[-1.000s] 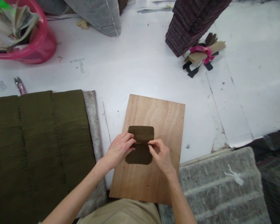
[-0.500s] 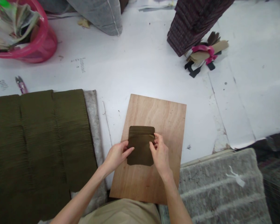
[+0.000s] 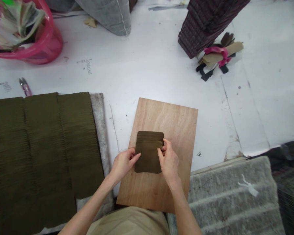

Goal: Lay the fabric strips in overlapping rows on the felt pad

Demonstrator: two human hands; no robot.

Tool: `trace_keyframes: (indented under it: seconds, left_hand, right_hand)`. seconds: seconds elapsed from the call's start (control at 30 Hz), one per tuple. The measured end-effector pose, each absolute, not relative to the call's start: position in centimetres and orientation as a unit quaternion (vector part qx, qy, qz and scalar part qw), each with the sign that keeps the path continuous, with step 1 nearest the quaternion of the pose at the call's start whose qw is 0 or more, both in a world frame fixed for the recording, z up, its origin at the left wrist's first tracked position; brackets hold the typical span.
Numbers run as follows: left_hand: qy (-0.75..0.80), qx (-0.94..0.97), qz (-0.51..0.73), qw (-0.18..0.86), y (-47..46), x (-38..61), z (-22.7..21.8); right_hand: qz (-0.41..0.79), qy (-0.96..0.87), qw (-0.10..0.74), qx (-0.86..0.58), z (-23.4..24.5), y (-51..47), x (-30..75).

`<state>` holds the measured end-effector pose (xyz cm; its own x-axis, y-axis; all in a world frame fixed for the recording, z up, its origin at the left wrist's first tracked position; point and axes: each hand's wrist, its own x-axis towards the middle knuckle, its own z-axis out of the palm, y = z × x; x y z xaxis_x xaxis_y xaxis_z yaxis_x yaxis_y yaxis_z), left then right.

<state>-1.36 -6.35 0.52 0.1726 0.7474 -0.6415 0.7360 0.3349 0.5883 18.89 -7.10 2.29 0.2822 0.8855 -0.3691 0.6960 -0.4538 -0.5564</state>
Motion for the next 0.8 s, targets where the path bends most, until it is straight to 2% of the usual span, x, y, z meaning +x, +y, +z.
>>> trace_keyframes:
  seconds: [0.8]
  left_hand:
    - [0.677,0.578,-0.004,0.456,-6.43,-0.79,0.72]
  right_hand:
    - [0.315,-0.503,0.129,-0.794,2.62,-7.0,18.88]
